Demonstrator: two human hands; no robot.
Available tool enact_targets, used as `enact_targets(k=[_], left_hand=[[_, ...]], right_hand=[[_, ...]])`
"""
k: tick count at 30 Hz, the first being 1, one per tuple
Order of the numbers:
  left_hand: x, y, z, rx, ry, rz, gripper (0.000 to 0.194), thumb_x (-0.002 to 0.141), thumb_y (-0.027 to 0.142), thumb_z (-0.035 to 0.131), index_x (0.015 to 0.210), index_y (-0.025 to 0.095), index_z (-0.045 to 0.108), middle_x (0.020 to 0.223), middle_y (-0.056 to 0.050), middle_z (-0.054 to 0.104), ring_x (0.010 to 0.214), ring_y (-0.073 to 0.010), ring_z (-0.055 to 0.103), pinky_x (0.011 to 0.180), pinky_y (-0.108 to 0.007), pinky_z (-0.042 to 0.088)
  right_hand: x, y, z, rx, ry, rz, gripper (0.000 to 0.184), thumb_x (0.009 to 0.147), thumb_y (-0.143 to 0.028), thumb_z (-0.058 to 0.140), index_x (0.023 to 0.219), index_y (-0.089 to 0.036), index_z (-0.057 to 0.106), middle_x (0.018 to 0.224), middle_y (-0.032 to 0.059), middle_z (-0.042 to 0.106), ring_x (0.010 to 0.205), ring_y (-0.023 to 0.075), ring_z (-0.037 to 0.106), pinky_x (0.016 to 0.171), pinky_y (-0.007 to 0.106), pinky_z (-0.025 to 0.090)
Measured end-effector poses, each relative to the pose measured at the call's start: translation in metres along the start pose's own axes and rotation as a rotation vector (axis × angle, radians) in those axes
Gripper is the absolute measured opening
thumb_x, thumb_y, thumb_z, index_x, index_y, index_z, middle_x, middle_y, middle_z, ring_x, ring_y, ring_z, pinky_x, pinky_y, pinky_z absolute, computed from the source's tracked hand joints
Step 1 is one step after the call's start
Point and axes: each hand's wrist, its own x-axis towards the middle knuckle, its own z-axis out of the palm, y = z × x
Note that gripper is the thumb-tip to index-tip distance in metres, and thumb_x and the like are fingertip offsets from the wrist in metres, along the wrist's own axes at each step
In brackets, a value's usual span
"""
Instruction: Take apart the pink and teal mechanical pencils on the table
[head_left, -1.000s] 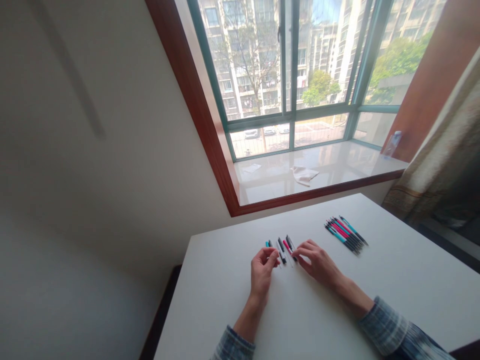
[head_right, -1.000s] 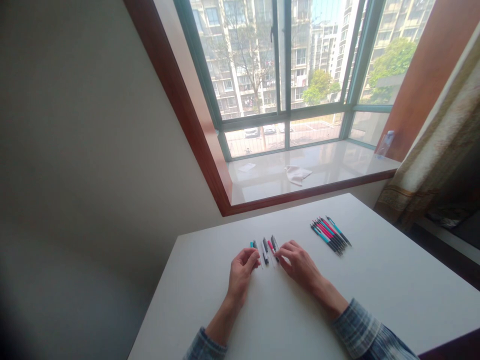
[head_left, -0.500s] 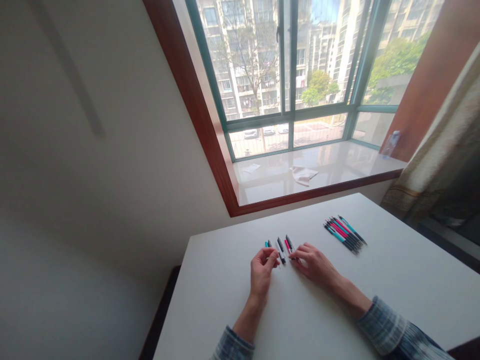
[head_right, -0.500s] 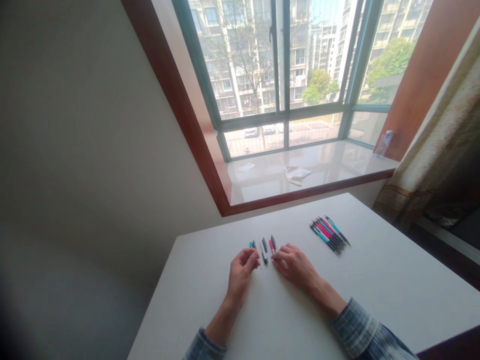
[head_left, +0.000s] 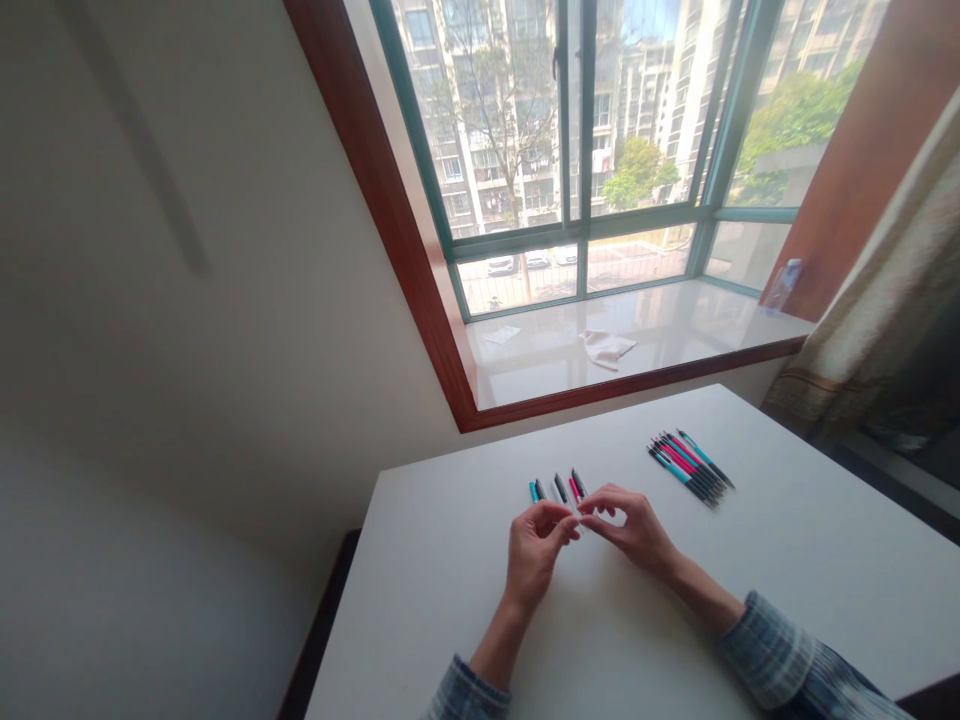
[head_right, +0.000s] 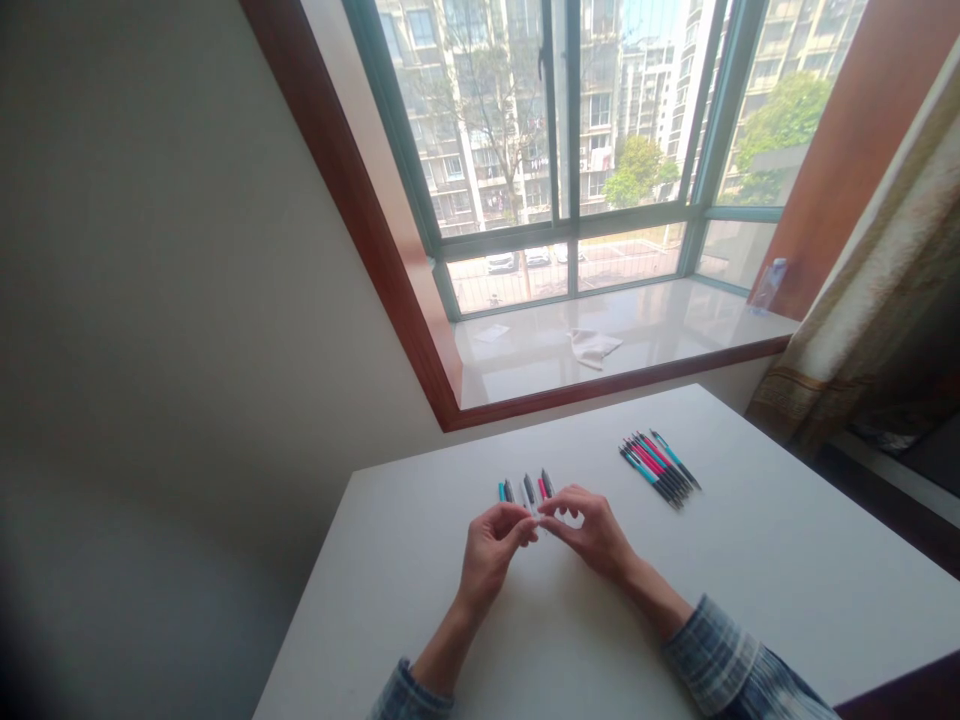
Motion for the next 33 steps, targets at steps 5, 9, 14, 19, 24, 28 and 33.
enact_targets(k=[5, 9, 14, 19, 24, 28, 33], left_hand=[[0.000, -0.001, 0.001, 0.016, -0.017, -0.015, 0.027, 0.080, 0.040, 0.081, 0.083, 0.014, 0.074, 0.073, -0.008, 0.074, 0.065, -0.0188, 0.069, 0.062, -0.027, 0.051], [0.000, -0.003, 0.001, 0.010, -0.047, -0.033, 0.029, 0.080, 0.042, 0.081, 0.085, 0.014, 0.075, 0.074, -0.008, 0.075, 0.063, -0.0183, 0.069, 0.061, -0.027, 0.051], [-0.001, 0.001, 0.000, 0.041, 0.044, -0.028, 0.034, 0.085, 0.048, 0.074, 0.094, 0.015, 0.074, 0.070, -0.004, 0.073, 0.049, -0.0119, 0.060, 0.052, -0.023, 0.048], [0.005, 0.001, -0.008, 0.051, 0.196, 0.011, 0.034, 0.083, 0.049, 0.074, 0.085, 0.015, 0.072, 0.064, -0.001, 0.067, 0.049, -0.0102, 0.055, 0.050, -0.021, 0.046], [0.012, -0.004, -0.015, 0.059, 0.216, 0.038, 0.032, 0.085, 0.046, 0.073, 0.087, 0.014, 0.071, 0.066, -0.002, 0.067, 0.052, -0.0107, 0.055, 0.053, -0.022, 0.047], [0.013, -0.002, -0.017, 0.054, 0.246, 0.041, 0.032, 0.084, 0.046, 0.073, 0.085, 0.014, 0.071, 0.064, -0.001, 0.066, 0.052, -0.0106, 0.055, 0.053, -0.021, 0.046], [0.011, -0.001, -0.015, 0.069, 0.253, 0.043, 0.032, 0.084, 0.046, 0.073, 0.085, 0.014, 0.072, 0.064, -0.002, 0.066, 0.053, -0.0105, 0.054, 0.053, -0.021, 0.046]], right_hand=[[0.001, -0.007, 0.000, 0.089, -0.042, 0.040, 0.027, 0.089, -0.049, 0.072, 0.090, -0.023, 0.080, 0.081, 0.0051, 0.075, 0.072, 0.0185, 0.060, 0.067, 0.031, 0.049], [0.002, -0.005, 0.001, 0.198, -0.074, 0.161, 0.033, 0.088, -0.053, 0.071, 0.089, -0.020, 0.078, 0.081, 0.0044, 0.075, 0.075, 0.0190, 0.065, 0.070, 0.031, 0.052], [0.008, 0.011, -0.005, 0.285, 0.040, 0.286, 0.039, 0.087, -0.057, 0.068, 0.089, -0.018, 0.072, 0.091, 0.0074, 0.075, 0.086, 0.0231, 0.070, 0.077, 0.033, 0.056], [0.008, 0.031, -0.011, 0.249, 0.158, 0.335, 0.037, 0.084, -0.055, 0.071, 0.085, -0.018, 0.068, 0.087, 0.0078, 0.075, 0.082, 0.0232, 0.070, 0.076, 0.033, 0.055], [0.006, 0.036, -0.008, 0.133, 0.151, 0.326, 0.031, 0.087, -0.049, 0.068, 0.089, -0.019, 0.069, 0.085, 0.0059, 0.075, 0.077, 0.0220, 0.069, 0.073, 0.032, 0.054], [0.009, 0.030, -0.007, 0.007, 0.152, 0.335, 0.027, 0.089, -0.045, 0.064, 0.093, -0.020, 0.070, 0.080, 0.0042, 0.075, 0.069, 0.0203, 0.068, 0.068, 0.031, 0.053], [0.011, 0.024, -0.005, -0.067, 0.130, 0.303, 0.024, 0.089, -0.042, 0.061, 0.092, -0.020, 0.070, 0.075, 0.0030, 0.074, 0.065, 0.0193, 0.066, 0.066, 0.031, 0.051]])
